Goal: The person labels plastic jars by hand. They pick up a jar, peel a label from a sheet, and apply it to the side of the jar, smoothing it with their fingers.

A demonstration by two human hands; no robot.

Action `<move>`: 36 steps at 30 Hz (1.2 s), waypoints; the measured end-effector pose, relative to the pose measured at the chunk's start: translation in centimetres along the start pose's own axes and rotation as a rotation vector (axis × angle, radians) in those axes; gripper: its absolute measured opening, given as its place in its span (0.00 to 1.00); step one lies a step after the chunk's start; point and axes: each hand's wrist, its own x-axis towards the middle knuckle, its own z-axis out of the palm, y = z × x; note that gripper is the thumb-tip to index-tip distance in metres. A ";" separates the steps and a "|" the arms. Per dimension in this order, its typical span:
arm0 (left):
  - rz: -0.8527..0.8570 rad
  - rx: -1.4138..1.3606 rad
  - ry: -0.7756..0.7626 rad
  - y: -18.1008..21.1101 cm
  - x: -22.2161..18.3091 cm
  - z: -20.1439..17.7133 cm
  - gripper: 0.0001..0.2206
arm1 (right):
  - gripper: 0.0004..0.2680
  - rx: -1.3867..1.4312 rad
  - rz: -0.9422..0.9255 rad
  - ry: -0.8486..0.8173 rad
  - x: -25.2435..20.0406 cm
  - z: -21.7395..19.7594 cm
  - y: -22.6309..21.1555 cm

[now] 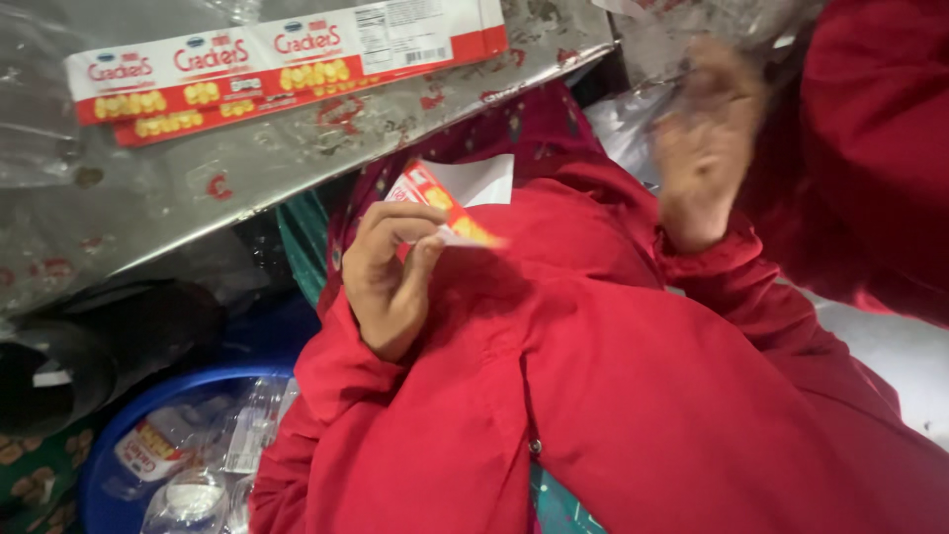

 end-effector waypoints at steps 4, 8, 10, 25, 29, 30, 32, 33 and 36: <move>0.333 0.058 -0.073 2.1 1.8 0.7 0.08 | 0.27 0.143 -0.162 -0.751 3.1 5.4 -6.0; 0.688 -0.084 -0.364 3.8 3.5 1.5 0.12 | 0.19 0.135 -0.396 -1.046 3.9 10.3 -7.4; 0.657 -0.046 -0.264 2.8 4.2 0.6 0.11 | 0.12 0.102 -0.290 -1.065 3.9 10.3 -6.9; 0.174 0.498 0.236 -14.5 16.9 -12.7 0.50 | 0.09 0.300 -0.030 -0.427 5.8 2.0 -6.6; 0.154 0.437 0.217 -6.4 12.9 -12.7 0.45 | 0.08 0.228 0.144 -0.392 5.6 2.4 -7.4; 0.120 0.409 0.205 -4.1 11.4 -12.6 0.44 | 0.08 0.231 0.152 -0.395 5.4 2.7 -7.4; -0.017 0.125 -0.119 -0.6 10.3 -12.0 0.38 | 0.11 0.305 0.231 -0.344 5.4 3.5 -7.3; -0.133 -0.018 -0.229 0.5 9.9 -11.5 0.35 | 0.11 0.310 0.230 -0.355 5.5 3.8 -7.0; -0.363 -0.444 -0.245 -0.6 8.4 -6.5 0.29 | 0.07 -0.335 -0.170 -0.395 5.5 4.6 -6.0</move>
